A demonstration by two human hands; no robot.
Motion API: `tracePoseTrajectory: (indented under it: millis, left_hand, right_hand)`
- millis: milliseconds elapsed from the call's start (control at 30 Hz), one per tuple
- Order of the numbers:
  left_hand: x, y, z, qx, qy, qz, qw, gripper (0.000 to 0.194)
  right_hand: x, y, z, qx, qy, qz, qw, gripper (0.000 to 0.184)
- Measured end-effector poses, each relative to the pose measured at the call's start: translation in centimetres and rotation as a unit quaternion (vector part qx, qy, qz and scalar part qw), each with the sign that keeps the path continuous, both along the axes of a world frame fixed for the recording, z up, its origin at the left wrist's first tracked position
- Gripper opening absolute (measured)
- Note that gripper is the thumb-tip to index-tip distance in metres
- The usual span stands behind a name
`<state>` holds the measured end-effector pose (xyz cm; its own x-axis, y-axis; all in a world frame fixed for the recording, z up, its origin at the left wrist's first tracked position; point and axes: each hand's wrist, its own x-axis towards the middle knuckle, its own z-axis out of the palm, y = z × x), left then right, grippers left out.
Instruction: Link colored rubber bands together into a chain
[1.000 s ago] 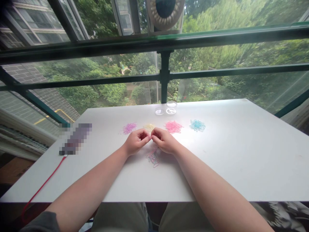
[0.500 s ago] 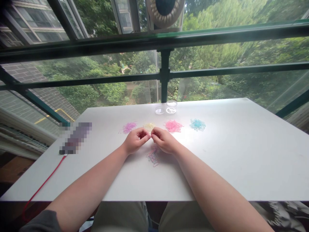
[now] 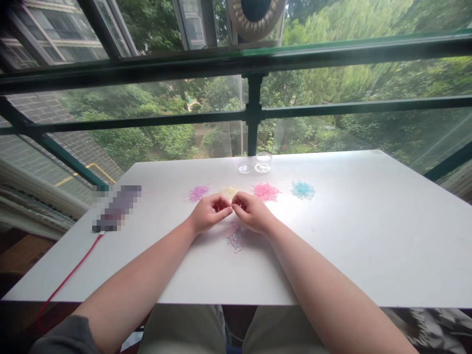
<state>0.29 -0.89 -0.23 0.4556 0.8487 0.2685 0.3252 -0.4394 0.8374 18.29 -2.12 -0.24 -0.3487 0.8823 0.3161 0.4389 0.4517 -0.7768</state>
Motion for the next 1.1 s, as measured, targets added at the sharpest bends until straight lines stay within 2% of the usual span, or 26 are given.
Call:
tracePoseTrajectory:
  millis: [300, 633, 767, 1000, 1067, 1100]
  left_hand:
    - [0.1, 0.1, 0.0, 0.004, -0.012, 0.000, 1.000, 0.019]
    - [0.2, 0.0, 0.1, 0.011, -0.023, -0.009, 1.000, 0.019]
    - [0.2, 0.1, 0.2, 0.048, -0.019, 0.006, 0.999, 0.017]
    - [0.2, -0.1, 0.6, 0.088, -0.030, 0.011, 0.996, 0.013]
    - [0.2, 0.0, 0.6, 0.099, -0.043, 0.036, 0.993, 0.013]
    - [0.2, 0.1, 0.5, 0.104, -0.053, 0.054, 0.992, 0.014]
  right_hand:
    - [-0.1, -0.1, 0.2, 0.004, 0.003, -0.012, 1.000, 0.001]
    - [-0.1, -0.1, 0.2, 0.048, 0.009, -0.030, 0.998, 0.005]
    - [-0.1, 0.2, 0.2, 0.039, -0.007, -0.066, 0.997, 0.004]
    - [1.3, 1.6, 0.1, 0.024, -0.006, -0.186, 0.982, 0.006]
    - [1.3, 1.4, 0.1, 0.023, 0.003, -0.187, 0.982, 0.006]
    - [1.2, 1.2, 0.2, 0.022, 0.009, -0.167, 0.986, 0.007]
